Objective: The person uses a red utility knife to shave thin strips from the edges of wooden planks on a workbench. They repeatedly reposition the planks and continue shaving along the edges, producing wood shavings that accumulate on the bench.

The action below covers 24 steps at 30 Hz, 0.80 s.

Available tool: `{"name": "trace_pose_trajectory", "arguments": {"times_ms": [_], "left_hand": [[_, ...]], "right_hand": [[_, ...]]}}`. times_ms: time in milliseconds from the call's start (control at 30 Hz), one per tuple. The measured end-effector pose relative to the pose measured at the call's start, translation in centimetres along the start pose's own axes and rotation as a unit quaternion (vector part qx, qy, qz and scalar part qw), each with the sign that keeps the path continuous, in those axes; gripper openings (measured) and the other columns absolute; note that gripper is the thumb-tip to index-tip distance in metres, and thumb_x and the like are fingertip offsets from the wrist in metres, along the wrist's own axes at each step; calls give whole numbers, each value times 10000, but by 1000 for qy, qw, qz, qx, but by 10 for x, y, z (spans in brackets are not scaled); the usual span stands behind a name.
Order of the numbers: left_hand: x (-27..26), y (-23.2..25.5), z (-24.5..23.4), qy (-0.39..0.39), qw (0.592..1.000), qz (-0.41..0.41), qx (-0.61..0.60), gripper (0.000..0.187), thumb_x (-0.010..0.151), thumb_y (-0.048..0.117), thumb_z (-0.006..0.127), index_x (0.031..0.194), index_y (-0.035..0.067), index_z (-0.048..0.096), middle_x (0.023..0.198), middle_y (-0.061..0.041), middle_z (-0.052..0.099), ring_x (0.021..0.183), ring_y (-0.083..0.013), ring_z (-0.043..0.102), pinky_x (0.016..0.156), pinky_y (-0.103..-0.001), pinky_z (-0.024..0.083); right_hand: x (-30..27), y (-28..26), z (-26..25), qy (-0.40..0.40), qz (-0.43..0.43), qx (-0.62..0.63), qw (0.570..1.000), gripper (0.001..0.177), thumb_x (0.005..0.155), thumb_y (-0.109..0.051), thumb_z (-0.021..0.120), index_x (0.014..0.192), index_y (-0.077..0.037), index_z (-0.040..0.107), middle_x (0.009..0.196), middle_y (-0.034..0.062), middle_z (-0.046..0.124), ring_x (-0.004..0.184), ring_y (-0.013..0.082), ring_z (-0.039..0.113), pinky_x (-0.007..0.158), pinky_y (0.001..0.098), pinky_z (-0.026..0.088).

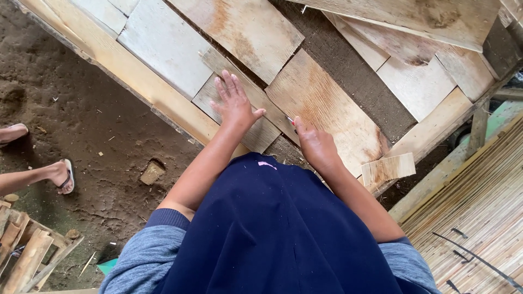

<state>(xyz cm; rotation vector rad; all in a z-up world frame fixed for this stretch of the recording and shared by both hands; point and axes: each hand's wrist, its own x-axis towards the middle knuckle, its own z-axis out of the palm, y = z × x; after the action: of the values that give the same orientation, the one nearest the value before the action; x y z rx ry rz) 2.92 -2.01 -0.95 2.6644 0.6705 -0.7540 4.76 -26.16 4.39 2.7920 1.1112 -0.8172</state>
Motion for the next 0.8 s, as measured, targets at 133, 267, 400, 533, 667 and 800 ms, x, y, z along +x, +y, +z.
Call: {"name": "trace_pose_trajectory", "arguments": {"times_ms": [133, 267, 400, 533, 667, 800], "left_hand": [[1, -1, 2, 0, 1000, -1, -1, 1358, 772, 660, 828, 1615, -70, 53, 1679, -276, -95, 1544, -515, -15, 987, -877, 303], [2, -3, 4, 6, 1000, -2, 6, 1355, 770, 664, 825, 1619, -62, 58, 1680, -274, -89, 1545, -512, -10, 981, -877, 310], [3, -3, 6, 8, 1000, 2, -3, 1358, 768, 650, 835, 1617, -67, 55, 1679, -276, -100, 1544, -517, -16, 979, -888, 295], [-2, 0, -2, 3, 1000, -3, -10, 1341, 775, 639, 830, 1617, -64, 60, 1683, -271, -91, 1546, -509, -17, 995, -878, 293], [-1, 0, 4, -1, 1000, -1, -14, 1348, 770, 642, 832, 1615, -65, 56, 1679, -277, -108, 1545, -514, -29, 983, -889, 285], [3, -3, 11, 18, 1000, 1, -11, 1350, 758, 633, 852, 1615, -61, 73, 1684, -265, -110, 1545, -506, -13, 983, -884, 297]], "right_hand": [[-11, 2, -2, -2, 8, 5, 1000, 517, 961, -41, 469, 1477, -81, 469, 816, 180, 674, 702, 422, 742, 639, 572, 596], [-23, 4, -6, -23, 22, 5, 999, 546, 954, -37, 470, 1497, -94, 441, 835, 176, 669, 718, 422, 741, 656, 578, 600], [-29, 13, -1, -53, 48, -12, 997, 522, 979, -81, 455, 1498, -134, 432, 885, 165, 676, 765, 418, 746, 684, 569, 599], [-22, -4, -43, -67, 78, 31, 994, 542, 970, -91, 443, 1507, -161, 421, 951, 181, 691, 810, 431, 745, 714, 570, 595], [27, -33, -56, -8, 40, 121, 992, 579, 987, -107, 453, 1555, -143, 351, 1124, 244, 682, 952, 481, 708, 783, 628, 570], [101, -56, -41, 24, -6, 117, 993, 603, 1001, -164, 454, 1585, -190, 305, 1127, 208, 663, 964, 460, 704, 797, 607, 580]]}}
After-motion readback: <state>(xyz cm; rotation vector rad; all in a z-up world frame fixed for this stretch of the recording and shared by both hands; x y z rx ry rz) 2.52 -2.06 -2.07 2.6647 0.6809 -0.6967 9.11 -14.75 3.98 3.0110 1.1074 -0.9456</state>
